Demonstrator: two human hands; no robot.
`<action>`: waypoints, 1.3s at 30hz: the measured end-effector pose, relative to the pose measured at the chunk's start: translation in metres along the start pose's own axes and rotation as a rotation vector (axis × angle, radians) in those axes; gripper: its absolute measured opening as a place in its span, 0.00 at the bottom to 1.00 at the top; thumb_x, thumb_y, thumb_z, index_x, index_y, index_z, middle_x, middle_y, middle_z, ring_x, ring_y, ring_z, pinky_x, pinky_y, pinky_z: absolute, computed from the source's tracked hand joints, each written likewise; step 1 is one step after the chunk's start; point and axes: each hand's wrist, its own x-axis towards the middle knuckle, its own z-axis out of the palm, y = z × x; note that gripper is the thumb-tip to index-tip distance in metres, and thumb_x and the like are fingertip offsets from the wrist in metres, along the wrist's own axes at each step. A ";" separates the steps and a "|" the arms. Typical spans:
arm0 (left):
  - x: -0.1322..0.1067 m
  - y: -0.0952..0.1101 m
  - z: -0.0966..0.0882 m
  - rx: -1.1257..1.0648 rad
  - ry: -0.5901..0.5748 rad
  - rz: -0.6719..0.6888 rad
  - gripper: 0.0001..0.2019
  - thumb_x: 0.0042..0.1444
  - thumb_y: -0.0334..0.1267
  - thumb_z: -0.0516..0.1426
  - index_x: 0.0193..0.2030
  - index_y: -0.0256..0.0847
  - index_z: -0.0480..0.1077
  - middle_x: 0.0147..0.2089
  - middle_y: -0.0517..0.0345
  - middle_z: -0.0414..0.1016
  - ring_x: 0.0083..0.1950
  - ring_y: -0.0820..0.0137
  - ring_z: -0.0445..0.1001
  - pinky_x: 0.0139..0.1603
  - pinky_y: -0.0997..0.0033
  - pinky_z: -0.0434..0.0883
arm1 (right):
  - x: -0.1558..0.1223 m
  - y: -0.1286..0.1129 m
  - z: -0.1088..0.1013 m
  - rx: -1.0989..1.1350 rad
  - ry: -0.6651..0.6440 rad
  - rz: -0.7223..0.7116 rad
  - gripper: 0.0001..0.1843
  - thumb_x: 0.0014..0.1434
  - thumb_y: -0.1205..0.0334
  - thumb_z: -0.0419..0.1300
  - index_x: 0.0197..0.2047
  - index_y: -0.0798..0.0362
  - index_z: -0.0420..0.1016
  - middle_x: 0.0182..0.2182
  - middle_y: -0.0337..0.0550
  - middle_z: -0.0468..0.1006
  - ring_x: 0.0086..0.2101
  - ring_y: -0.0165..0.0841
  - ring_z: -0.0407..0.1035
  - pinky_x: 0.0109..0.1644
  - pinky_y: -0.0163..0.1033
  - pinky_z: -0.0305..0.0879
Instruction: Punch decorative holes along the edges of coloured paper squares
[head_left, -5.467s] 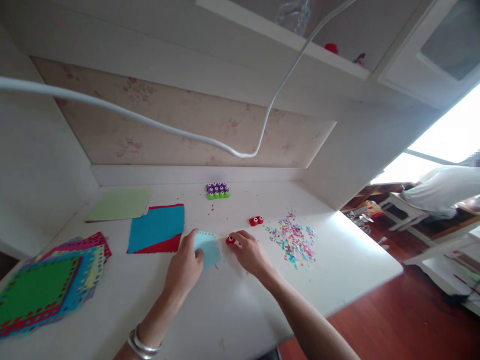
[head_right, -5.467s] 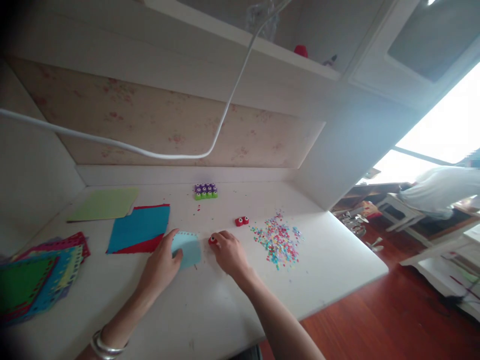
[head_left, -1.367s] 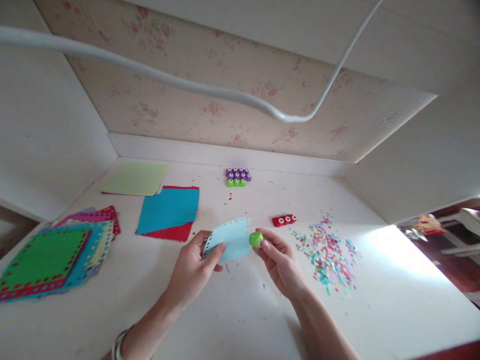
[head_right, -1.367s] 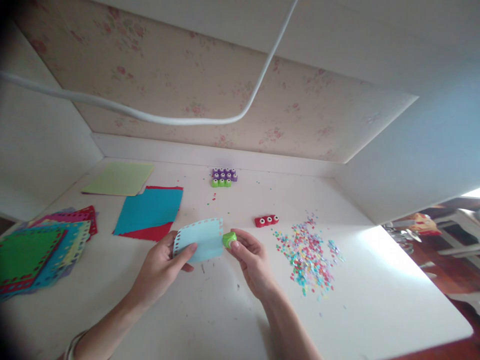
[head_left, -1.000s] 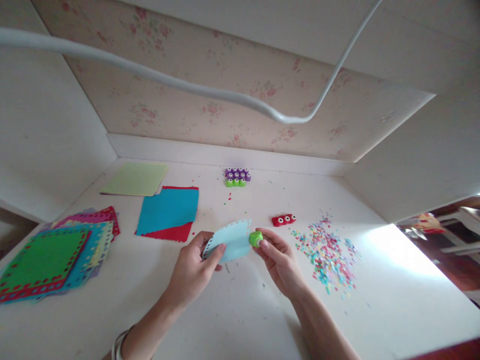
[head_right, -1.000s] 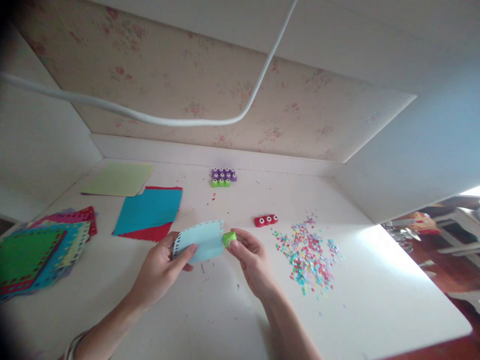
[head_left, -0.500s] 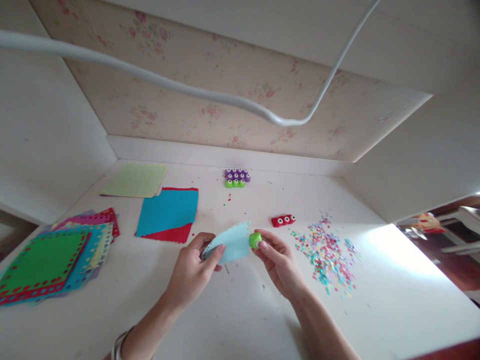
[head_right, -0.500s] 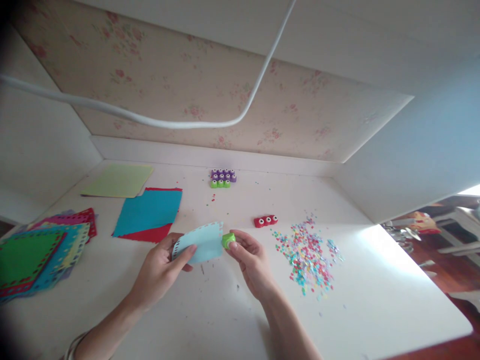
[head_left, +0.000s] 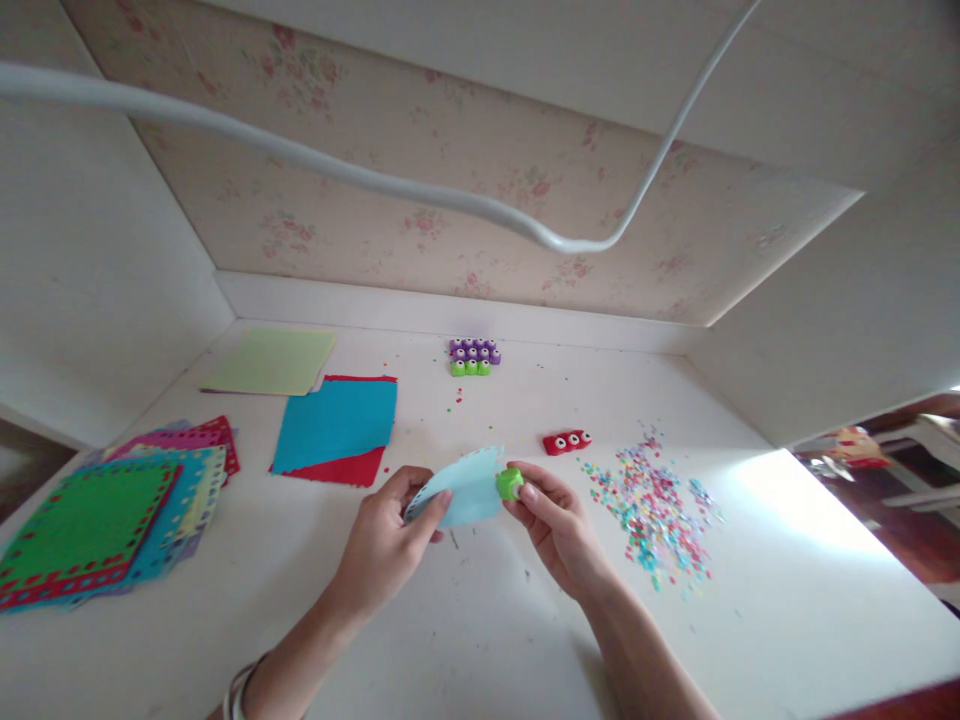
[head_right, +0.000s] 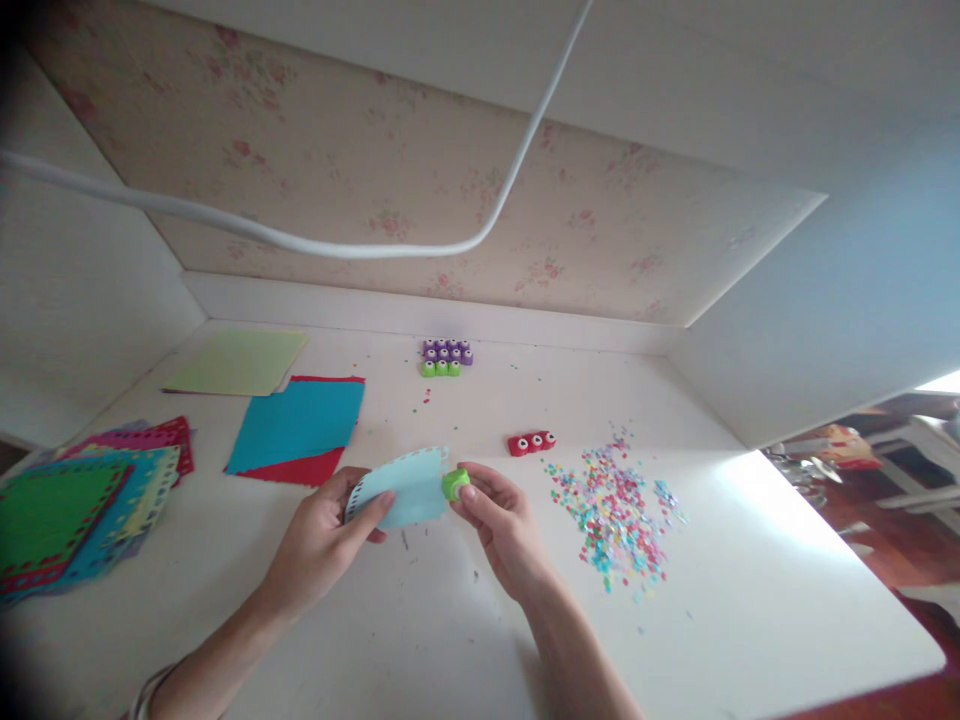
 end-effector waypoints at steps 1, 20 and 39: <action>0.000 0.000 0.000 0.004 -0.002 0.003 0.12 0.55 0.48 0.61 0.39 0.43 0.70 0.33 0.60 0.77 0.32 0.66 0.78 0.29 0.70 0.79 | 0.000 0.000 0.000 -0.013 -0.004 -0.007 0.16 0.51 0.57 0.72 0.44 0.49 0.81 0.39 0.43 0.82 0.40 0.34 0.74 0.50 0.41 0.69; 0.000 -0.003 0.008 -0.052 -0.107 -0.046 0.18 0.59 0.49 0.58 0.51 0.41 0.68 0.41 0.56 0.76 0.38 0.63 0.78 0.32 0.65 0.81 | -0.002 0.005 0.000 -0.191 -0.071 -0.047 0.18 0.57 0.53 0.67 0.49 0.48 0.78 0.44 0.45 0.81 0.42 0.36 0.73 0.50 0.45 0.69; 0.002 -0.009 0.007 -0.025 -0.147 -0.058 0.19 0.60 0.51 0.58 0.51 0.39 0.69 0.43 0.53 0.77 0.38 0.63 0.79 0.33 0.65 0.82 | -0.002 0.005 -0.003 -0.175 -0.213 0.021 0.17 0.52 0.61 0.72 0.46 0.51 0.80 0.37 0.41 0.80 0.38 0.31 0.71 0.45 0.37 0.65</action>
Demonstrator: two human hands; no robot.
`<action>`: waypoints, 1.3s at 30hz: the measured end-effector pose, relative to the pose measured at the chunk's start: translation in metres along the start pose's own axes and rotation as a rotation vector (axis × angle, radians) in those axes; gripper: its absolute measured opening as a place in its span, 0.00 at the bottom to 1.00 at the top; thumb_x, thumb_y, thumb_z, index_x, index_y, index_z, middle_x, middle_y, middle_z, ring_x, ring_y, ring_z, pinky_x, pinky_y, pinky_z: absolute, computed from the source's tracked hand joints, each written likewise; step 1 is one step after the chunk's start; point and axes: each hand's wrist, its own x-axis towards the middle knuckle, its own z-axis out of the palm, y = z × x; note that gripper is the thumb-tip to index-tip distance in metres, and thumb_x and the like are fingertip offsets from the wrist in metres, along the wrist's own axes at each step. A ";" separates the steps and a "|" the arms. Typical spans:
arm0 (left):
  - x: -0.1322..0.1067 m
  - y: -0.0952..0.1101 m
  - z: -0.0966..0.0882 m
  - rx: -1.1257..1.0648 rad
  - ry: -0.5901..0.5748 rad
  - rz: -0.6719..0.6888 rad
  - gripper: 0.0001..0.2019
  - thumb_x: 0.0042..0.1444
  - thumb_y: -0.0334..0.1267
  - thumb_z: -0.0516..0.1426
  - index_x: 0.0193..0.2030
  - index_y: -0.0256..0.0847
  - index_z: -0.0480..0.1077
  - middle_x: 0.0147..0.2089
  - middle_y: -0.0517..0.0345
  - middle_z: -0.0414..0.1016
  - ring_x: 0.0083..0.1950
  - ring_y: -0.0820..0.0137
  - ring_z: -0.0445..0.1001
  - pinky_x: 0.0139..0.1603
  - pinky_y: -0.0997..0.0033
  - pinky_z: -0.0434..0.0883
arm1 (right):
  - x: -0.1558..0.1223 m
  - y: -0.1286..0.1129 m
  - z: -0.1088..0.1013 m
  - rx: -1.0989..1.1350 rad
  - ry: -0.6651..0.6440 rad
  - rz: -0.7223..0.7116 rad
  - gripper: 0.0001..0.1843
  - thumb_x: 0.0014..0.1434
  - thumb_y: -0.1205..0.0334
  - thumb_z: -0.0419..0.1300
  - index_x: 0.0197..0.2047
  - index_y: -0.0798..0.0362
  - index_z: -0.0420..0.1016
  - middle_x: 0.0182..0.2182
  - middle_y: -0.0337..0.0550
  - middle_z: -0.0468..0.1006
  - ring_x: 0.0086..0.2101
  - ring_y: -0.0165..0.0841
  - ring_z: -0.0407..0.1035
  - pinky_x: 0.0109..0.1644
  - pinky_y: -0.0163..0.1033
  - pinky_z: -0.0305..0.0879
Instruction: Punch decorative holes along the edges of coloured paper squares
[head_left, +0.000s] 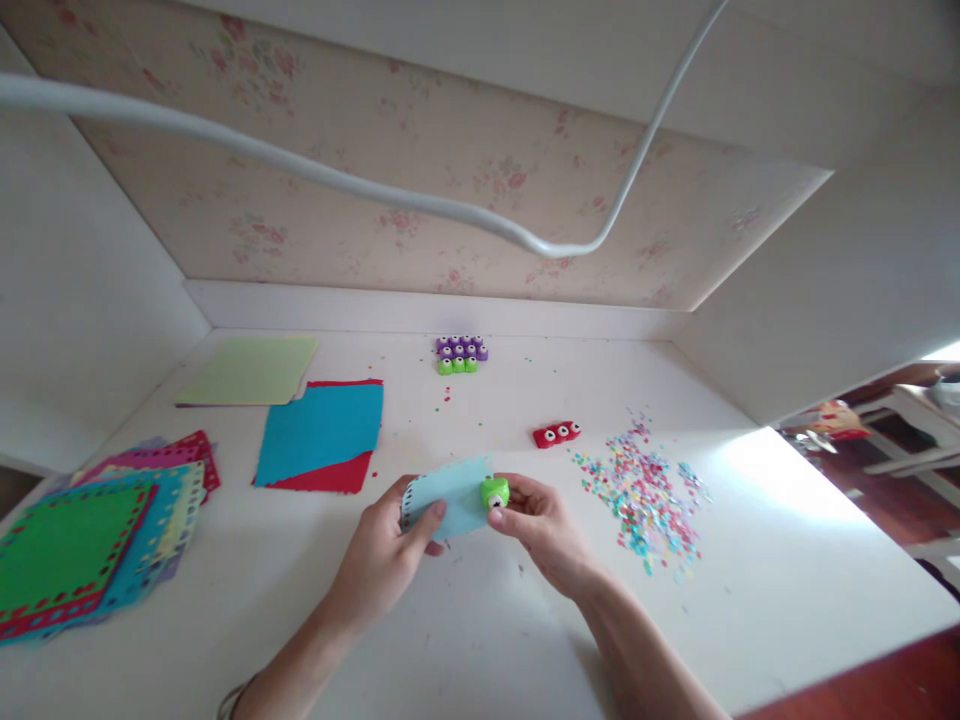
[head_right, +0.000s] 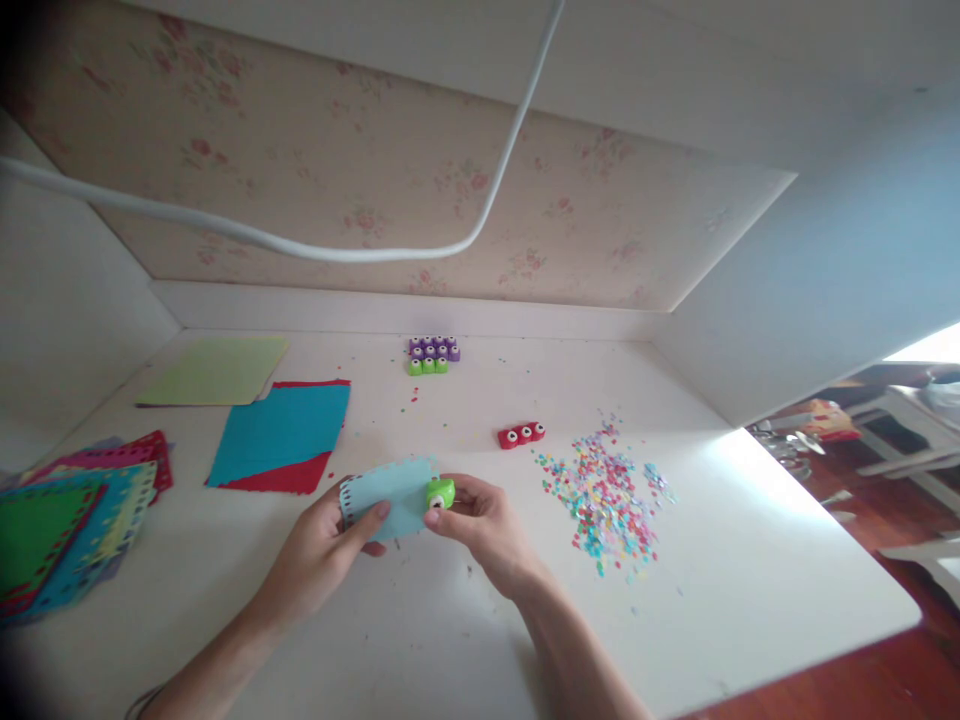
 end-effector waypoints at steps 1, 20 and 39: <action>0.000 0.000 0.000 0.004 -0.004 0.002 0.19 0.60 0.51 0.58 0.50 0.40 0.69 0.43 0.53 0.77 0.38 0.63 0.79 0.32 0.65 0.81 | 0.000 0.000 0.000 0.003 -0.001 0.006 0.16 0.52 0.61 0.72 0.45 0.51 0.80 0.37 0.41 0.80 0.37 0.31 0.70 0.44 0.37 0.64; 0.000 0.000 0.002 -0.046 -0.042 -0.037 0.21 0.59 0.50 0.59 0.54 0.39 0.68 0.49 0.50 0.77 0.41 0.61 0.80 0.33 0.63 0.82 | 0.000 0.001 0.001 0.082 0.008 0.003 0.16 0.53 0.62 0.72 0.45 0.52 0.77 0.33 0.38 0.77 0.33 0.28 0.68 0.40 0.35 0.62; -0.001 0.004 0.003 -0.055 -0.021 -0.041 0.19 0.57 0.50 0.60 0.49 0.39 0.70 0.42 0.52 0.79 0.39 0.61 0.80 0.32 0.65 0.81 | 0.001 0.001 0.006 0.006 0.054 -0.041 0.15 0.52 0.59 0.71 0.43 0.51 0.79 0.30 0.39 0.77 0.31 0.31 0.68 0.37 0.37 0.62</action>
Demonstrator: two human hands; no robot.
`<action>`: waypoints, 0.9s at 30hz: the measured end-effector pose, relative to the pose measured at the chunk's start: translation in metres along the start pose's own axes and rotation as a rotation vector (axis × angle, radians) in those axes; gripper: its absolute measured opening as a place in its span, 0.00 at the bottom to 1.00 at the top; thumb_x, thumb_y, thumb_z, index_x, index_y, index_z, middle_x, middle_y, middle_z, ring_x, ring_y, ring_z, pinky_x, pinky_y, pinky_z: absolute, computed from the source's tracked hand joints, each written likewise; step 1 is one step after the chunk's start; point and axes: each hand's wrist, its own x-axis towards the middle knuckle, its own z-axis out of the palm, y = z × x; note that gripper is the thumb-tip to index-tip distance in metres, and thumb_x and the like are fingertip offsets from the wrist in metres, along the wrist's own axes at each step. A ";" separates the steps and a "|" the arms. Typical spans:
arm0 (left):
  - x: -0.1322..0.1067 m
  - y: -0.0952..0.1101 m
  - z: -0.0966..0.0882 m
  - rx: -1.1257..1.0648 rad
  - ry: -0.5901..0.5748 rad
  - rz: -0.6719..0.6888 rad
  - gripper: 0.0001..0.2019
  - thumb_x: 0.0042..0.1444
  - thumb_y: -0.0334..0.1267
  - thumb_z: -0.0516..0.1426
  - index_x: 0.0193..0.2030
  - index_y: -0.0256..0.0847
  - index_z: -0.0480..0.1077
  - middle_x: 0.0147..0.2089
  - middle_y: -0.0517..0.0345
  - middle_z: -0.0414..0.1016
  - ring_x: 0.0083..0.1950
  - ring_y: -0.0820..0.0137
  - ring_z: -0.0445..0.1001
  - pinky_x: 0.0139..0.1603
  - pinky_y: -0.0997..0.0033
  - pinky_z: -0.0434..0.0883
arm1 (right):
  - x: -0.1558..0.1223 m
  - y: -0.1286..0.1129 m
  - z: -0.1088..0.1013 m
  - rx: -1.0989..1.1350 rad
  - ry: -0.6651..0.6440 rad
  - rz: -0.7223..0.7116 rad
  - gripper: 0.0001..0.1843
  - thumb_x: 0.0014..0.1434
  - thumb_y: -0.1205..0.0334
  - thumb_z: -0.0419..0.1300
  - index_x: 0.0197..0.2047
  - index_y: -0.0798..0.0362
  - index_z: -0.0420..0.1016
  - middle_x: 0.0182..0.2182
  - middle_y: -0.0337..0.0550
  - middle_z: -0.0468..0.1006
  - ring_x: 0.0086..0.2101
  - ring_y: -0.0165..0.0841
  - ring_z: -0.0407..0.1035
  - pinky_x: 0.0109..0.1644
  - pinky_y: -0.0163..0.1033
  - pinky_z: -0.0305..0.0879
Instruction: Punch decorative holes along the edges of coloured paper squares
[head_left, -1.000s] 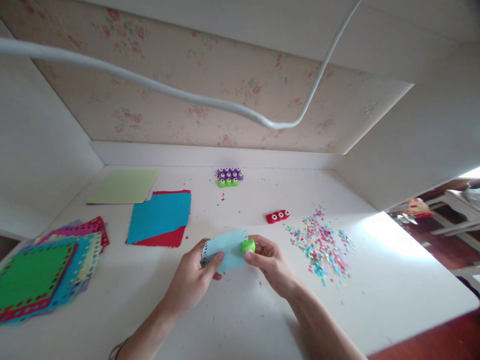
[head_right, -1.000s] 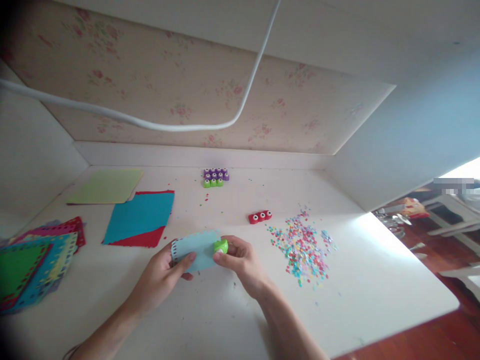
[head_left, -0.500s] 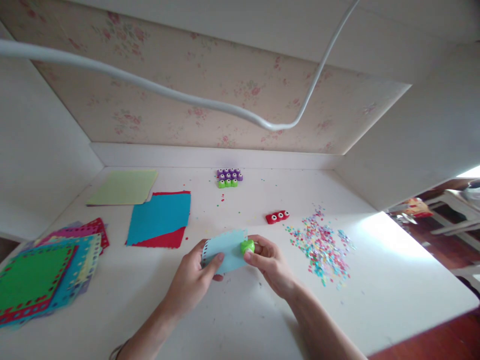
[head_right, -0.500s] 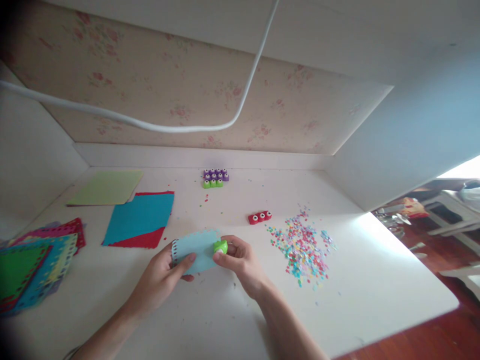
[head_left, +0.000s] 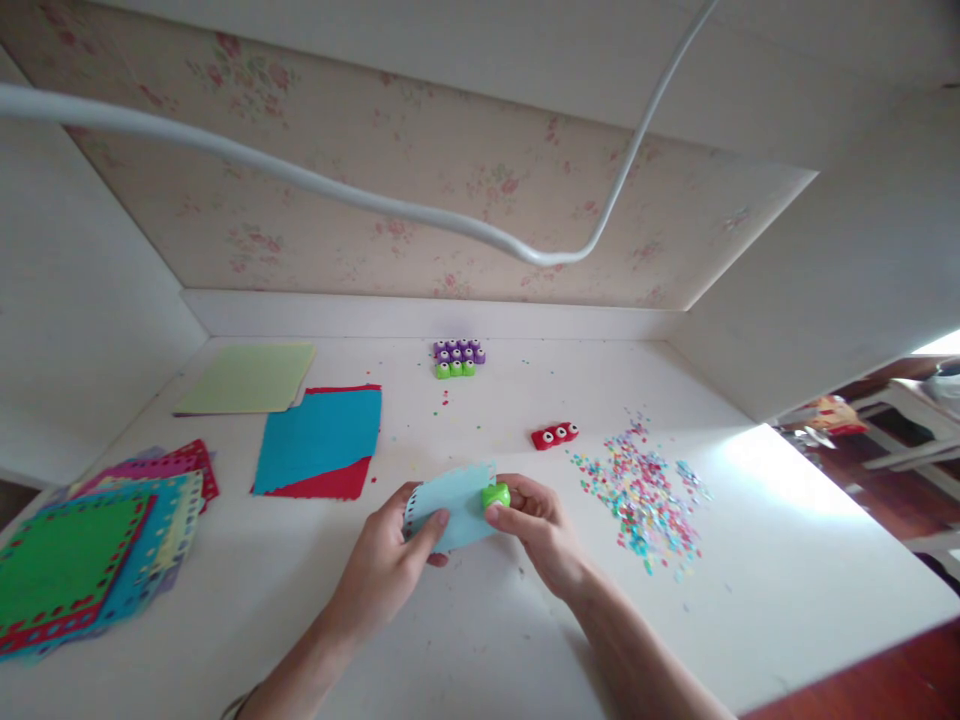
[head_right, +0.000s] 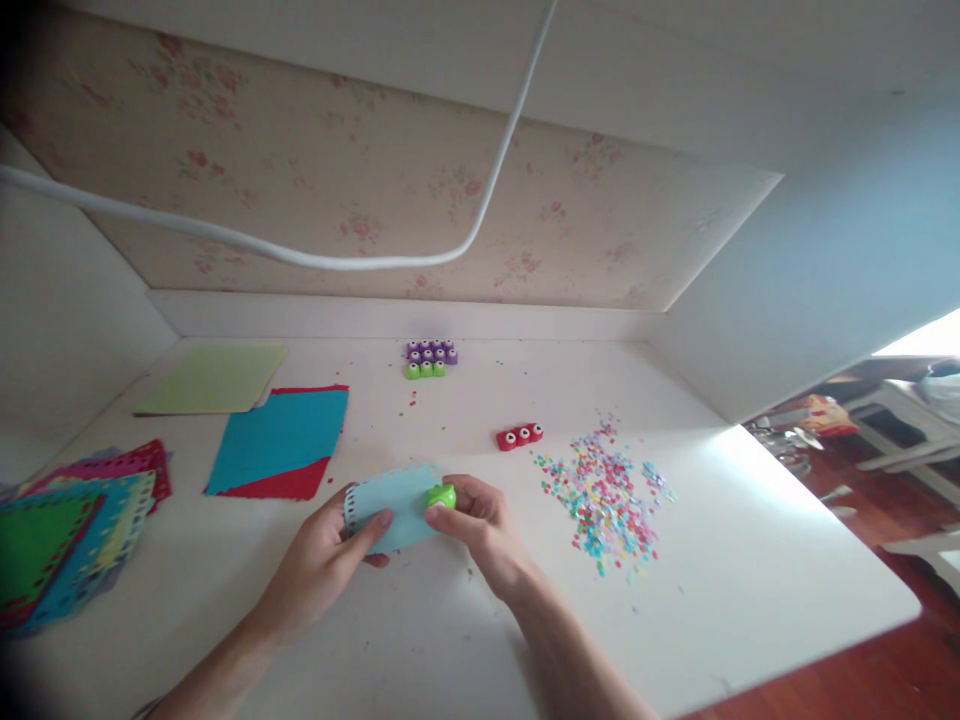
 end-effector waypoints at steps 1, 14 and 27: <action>0.000 0.000 0.000 0.003 0.000 -0.001 0.19 0.57 0.50 0.60 0.49 0.39 0.70 0.42 0.53 0.78 0.38 0.62 0.79 0.32 0.65 0.81 | 0.000 0.000 0.001 -0.009 0.008 -0.008 0.14 0.52 0.59 0.71 0.43 0.51 0.80 0.30 0.39 0.77 0.31 0.31 0.68 0.37 0.37 0.62; -0.001 0.003 0.001 0.021 -0.016 0.001 0.18 0.57 0.50 0.60 0.47 0.39 0.71 0.39 0.55 0.78 0.37 0.63 0.79 0.33 0.64 0.82 | -0.003 -0.006 0.008 -0.007 0.015 -0.051 0.09 0.54 0.59 0.70 0.38 0.52 0.81 0.29 0.40 0.76 0.29 0.30 0.66 0.36 0.37 0.62; 0.001 0.002 -0.004 0.023 0.061 0.035 0.17 0.57 0.49 0.60 0.47 0.40 0.70 0.40 0.55 0.79 0.36 0.63 0.79 0.32 0.66 0.81 | -0.003 -0.007 -0.005 -0.043 -0.074 0.004 0.15 0.53 0.57 0.71 0.43 0.51 0.77 0.31 0.37 0.73 0.31 0.29 0.64 0.36 0.34 0.58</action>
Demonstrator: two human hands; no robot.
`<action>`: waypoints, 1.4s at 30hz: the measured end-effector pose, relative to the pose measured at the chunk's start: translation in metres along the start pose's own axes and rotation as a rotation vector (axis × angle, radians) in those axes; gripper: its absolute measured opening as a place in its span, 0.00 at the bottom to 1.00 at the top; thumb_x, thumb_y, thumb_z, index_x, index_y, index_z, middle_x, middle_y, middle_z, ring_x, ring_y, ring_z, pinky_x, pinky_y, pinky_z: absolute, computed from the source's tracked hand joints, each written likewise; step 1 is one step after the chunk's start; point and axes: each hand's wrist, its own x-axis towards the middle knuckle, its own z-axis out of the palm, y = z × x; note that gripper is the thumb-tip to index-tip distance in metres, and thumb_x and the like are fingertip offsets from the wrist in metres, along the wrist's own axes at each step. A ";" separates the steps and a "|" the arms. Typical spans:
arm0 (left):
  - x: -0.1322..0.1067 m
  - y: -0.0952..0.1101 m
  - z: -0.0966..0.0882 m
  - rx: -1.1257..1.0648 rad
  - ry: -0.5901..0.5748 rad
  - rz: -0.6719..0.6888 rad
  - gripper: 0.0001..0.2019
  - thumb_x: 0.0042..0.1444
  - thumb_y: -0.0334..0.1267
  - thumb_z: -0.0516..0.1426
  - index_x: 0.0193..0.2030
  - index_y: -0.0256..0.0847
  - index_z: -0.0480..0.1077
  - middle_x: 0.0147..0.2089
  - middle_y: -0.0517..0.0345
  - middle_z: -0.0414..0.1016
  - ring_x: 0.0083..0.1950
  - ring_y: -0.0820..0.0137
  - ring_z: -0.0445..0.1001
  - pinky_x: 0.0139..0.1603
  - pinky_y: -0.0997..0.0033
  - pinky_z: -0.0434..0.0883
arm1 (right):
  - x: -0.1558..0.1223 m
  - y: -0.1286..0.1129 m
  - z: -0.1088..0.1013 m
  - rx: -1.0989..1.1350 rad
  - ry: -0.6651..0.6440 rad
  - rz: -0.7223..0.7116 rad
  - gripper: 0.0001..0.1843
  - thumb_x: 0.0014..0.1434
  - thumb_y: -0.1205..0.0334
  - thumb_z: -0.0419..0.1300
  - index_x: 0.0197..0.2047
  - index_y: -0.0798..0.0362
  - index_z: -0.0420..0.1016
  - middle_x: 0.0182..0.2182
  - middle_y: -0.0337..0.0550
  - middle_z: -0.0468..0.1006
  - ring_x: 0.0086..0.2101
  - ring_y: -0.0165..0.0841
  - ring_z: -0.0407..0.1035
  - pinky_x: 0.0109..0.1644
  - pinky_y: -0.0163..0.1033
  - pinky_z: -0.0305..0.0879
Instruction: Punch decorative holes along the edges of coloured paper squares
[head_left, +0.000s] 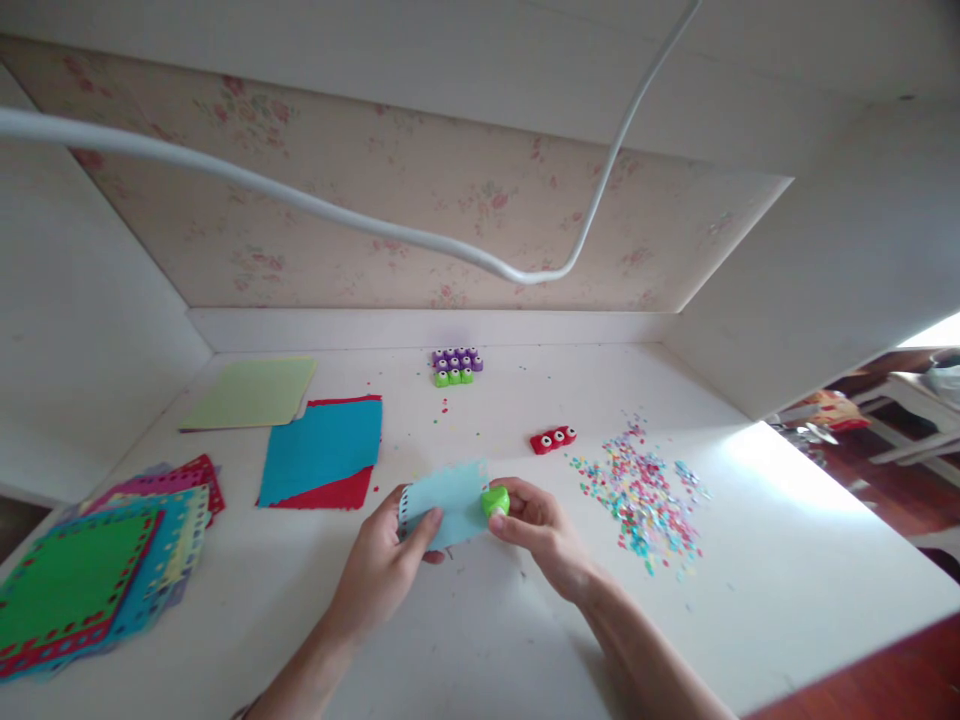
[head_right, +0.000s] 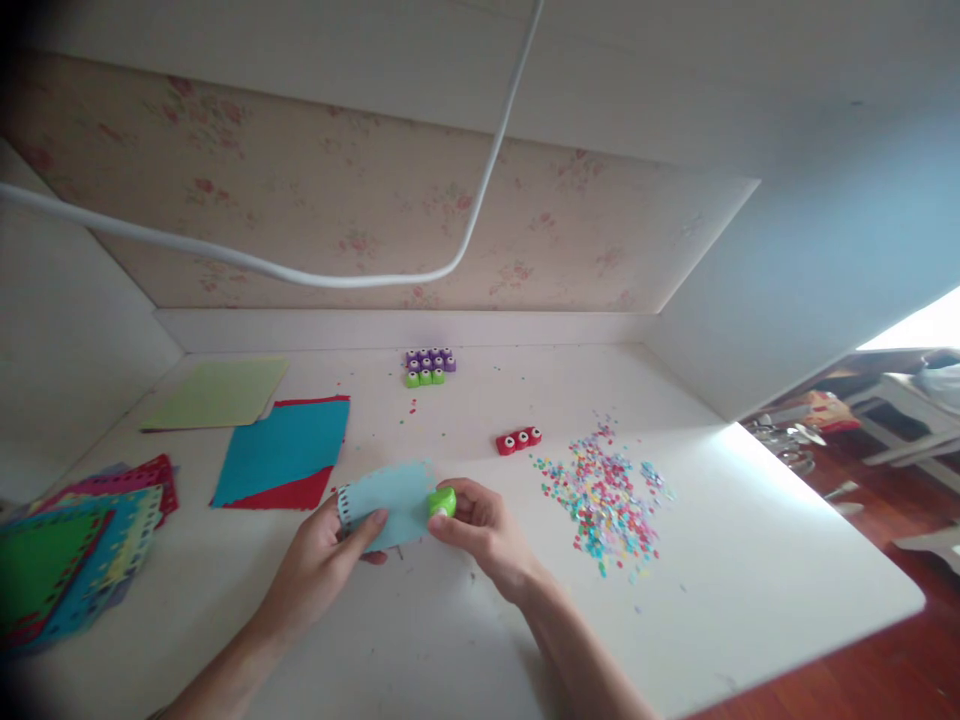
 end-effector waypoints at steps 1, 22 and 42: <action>0.000 0.001 -0.001 -0.001 0.011 0.000 0.17 0.56 0.49 0.60 0.47 0.40 0.70 0.40 0.55 0.79 0.36 0.63 0.80 0.31 0.66 0.81 | 0.000 -0.002 -0.001 -0.009 0.003 -0.006 0.15 0.53 0.57 0.71 0.43 0.51 0.77 0.31 0.38 0.73 0.32 0.29 0.64 0.36 0.35 0.59; 0.007 0.003 -0.008 -0.062 0.123 -0.056 0.24 0.53 0.48 0.63 0.54 0.39 0.69 0.49 0.50 0.79 0.41 0.60 0.81 0.27 0.67 0.81 | 0.001 -0.010 -0.012 -0.062 0.337 -0.095 0.21 0.50 0.52 0.72 0.45 0.49 0.73 0.37 0.42 0.80 0.40 0.36 0.73 0.47 0.43 0.67; 0.010 -0.014 -0.006 0.116 0.086 0.045 0.18 0.55 0.50 0.59 0.47 0.40 0.70 0.40 0.53 0.78 0.35 0.63 0.79 0.26 0.71 0.76 | -0.048 -0.047 -0.131 -0.284 0.530 -0.020 0.24 0.53 0.48 0.69 0.50 0.52 0.78 0.47 0.50 0.81 0.48 0.41 0.76 0.60 0.49 0.67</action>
